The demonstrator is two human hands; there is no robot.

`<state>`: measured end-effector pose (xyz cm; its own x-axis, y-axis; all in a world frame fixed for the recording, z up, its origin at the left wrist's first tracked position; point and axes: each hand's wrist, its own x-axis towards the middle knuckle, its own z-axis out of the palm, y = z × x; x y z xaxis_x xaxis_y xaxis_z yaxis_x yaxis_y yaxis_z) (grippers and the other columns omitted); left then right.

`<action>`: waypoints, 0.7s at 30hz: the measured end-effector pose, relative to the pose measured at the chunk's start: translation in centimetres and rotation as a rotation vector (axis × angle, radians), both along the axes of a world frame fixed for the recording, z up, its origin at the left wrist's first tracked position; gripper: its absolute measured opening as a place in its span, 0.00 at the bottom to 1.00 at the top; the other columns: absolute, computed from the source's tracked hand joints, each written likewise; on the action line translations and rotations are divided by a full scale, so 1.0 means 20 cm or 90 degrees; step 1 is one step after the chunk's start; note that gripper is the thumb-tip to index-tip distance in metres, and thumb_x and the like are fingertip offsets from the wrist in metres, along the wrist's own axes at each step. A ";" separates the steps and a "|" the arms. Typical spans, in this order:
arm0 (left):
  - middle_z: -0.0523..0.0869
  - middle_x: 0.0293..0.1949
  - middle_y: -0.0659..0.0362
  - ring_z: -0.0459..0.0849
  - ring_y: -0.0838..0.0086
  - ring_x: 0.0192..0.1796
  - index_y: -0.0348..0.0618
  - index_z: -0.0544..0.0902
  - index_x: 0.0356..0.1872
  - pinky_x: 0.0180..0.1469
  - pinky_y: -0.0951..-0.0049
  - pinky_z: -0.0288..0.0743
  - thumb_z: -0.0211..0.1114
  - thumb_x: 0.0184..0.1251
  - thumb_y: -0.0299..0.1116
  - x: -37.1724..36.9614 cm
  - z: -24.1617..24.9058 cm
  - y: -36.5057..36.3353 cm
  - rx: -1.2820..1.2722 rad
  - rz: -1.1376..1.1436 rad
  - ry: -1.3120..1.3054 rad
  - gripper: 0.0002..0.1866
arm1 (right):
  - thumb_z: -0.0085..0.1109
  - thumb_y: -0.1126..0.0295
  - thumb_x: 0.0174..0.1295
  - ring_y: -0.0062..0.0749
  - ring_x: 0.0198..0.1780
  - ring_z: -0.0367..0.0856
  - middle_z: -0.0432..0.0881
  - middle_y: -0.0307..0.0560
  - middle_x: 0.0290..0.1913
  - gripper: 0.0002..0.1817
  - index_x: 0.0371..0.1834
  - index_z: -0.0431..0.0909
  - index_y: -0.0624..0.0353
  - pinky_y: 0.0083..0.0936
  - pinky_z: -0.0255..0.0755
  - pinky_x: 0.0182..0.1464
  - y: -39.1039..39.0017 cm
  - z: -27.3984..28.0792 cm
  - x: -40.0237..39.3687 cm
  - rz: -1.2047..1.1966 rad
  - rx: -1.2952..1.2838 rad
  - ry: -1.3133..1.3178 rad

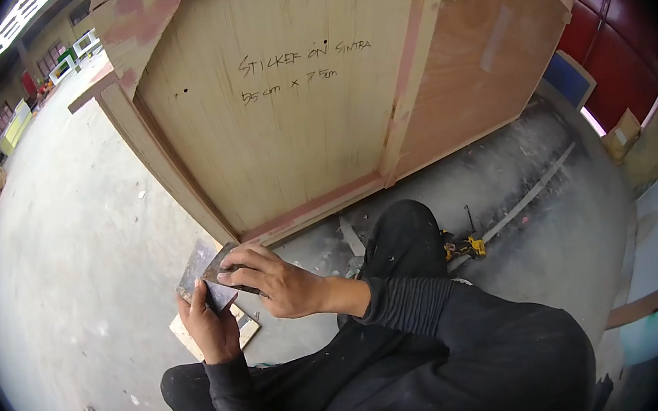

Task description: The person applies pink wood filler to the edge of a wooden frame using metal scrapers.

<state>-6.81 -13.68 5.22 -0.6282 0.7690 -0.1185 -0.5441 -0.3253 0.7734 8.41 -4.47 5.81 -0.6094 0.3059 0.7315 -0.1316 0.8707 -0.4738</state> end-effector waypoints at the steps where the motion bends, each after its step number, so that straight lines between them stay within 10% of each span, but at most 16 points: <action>1: 0.83 0.52 0.52 0.86 0.65 0.51 0.38 0.72 0.60 0.51 0.64 0.84 0.56 0.75 0.27 0.00 0.00 0.00 0.025 -0.001 0.040 0.16 | 0.54 0.83 0.56 0.54 0.65 0.72 0.73 0.57 0.61 0.25 0.60 0.74 0.61 0.43 0.66 0.69 0.00 -0.02 0.01 0.005 -0.002 -0.007; 7: 0.82 0.54 0.52 0.83 0.69 0.54 0.33 0.72 0.60 0.59 0.67 0.78 0.57 0.76 0.25 0.03 0.17 -0.02 0.094 0.121 0.239 0.16 | 0.52 0.86 0.46 0.56 0.58 0.78 0.82 0.55 0.54 0.26 0.51 0.85 0.60 0.44 0.71 0.64 0.11 -0.19 0.13 -0.079 -0.009 -0.048; 12: 0.83 0.50 0.58 0.80 0.78 0.51 0.35 0.72 0.59 0.56 0.77 0.74 0.61 0.75 0.23 0.03 0.08 0.01 0.013 0.217 0.443 0.15 | 0.53 0.87 0.42 0.52 0.61 0.76 0.81 0.51 0.55 0.29 0.50 0.86 0.58 0.43 0.68 0.63 0.11 0.20 0.15 -0.105 0.043 -0.045; 18: 0.83 0.47 0.57 0.81 0.79 0.47 0.35 0.71 0.56 0.52 0.78 0.75 0.59 0.74 0.23 0.06 0.10 0.02 0.000 0.179 0.365 0.13 | 0.55 0.81 0.47 0.48 0.61 0.75 0.80 0.46 0.55 0.27 0.53 0.85 0.54 0.39 0.66 0.59 0.07 0.19 0.11 -0.092 0.212 -0.172; 21: 0.83 0.47 0.57 0.81 0.78 0.47 0.36 0.72 0.56 0.52 0.77 0.76 0.58 0.73 0.22 0.05 0.09 0.03 0.057 0.099 0.178 0.13 | 0.54 0.86 0.42 0.52 0.61 0.75 0.80 0.49 0.54 0.29 0.51 0.85 0.58 0.45 0.68 0.65 0.04 0.15 0.05 -0.027 -0.014 -0.001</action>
<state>-5.73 -13.17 7.02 -0.7376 0.6609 0.1389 -0.2535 -0.4616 0.8501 9.49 -3.61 8.78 -0.5966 0.3479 0.7232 -0.0939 0.8647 -0.4934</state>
